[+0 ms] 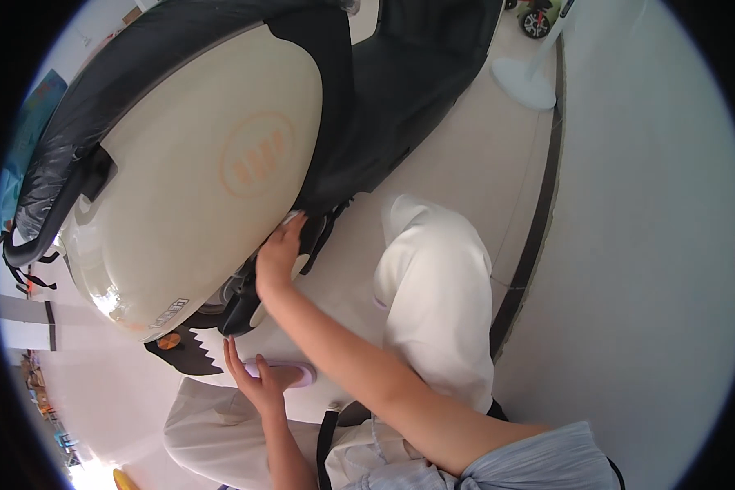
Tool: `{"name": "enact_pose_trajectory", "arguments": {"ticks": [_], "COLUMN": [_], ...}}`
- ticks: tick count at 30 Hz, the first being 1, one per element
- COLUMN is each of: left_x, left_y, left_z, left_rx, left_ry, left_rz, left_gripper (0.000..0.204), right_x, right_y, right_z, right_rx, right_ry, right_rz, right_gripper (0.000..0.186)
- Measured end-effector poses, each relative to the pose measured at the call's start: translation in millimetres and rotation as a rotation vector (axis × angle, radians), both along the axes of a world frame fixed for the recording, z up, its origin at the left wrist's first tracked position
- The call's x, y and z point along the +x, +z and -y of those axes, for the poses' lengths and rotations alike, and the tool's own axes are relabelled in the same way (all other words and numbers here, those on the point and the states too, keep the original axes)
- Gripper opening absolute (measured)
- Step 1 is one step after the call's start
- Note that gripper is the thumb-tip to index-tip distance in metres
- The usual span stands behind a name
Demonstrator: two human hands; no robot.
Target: The person wipes the exterior plastic housing and rear wheel hub of a motorcycle with a cloth, then uses the cloth to wipe a section of the tiled floor.
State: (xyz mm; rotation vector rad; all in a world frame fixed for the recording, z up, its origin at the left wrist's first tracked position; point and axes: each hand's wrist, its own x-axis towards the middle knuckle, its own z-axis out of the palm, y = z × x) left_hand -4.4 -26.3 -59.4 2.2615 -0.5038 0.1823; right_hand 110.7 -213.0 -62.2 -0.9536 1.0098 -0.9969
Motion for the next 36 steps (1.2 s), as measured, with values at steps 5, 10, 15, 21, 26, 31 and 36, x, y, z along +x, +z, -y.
{"name": "enact_pose_trajectory", "arguments": {"ticks": [5, 10, 15, 21, 26, 31, 36], "left_x": [-2.3, -11.0, -3.9, -6.5, -5.9, -4.4, -4.6], "left_y": [-13.3, -25.4, -22.3, -16.6, -19.0, -33.8, -35.7], "left_z": [-2.8, 7.7, -0.8, 5.8, 6.0, 5.1, 10.7], "left_rx": [-0.061, -0.155, -0.182, -0.213, -0.31, -0.302, -0.224], "left_ry": [0.013, 0.035, 0.056, 0.11, 0.137, 0.149, 0.175], "left_rz": [-0.071, -0.161, -0.18, -0.22, -0.247, -0.231, -0.247], "left_gripper": [0.053, 0.055, 0.057, 0.053, 0.05, 0.049, 0.046], "right_x": [-22.6, -34.4, -58.6, -83.9, -58.7, -49.1, -78.4], "right_y": [19.0, 22.2, 7.1, -15.7, 6.9, 11.7, -28.3], "right_z": [-48.5, -46.0, -40.3, 19.5, 40.3, 10.0, -18.8], "right_rx": [0.027, 0.032, 0.519, 0.24, -0.01, -0.131, -0.167], "right_ry": [0.136, 0.164, 0.262, 0.048, 0.041, 0.106, 0.636], "right_rz": [0.057, 0.141, 0.542, 0.337, 0.271, 0.105, 0.017], "right_gripper": [0.048, 0.043, 0.024, 0.033, 0.023, 0.022, 0.014]}}
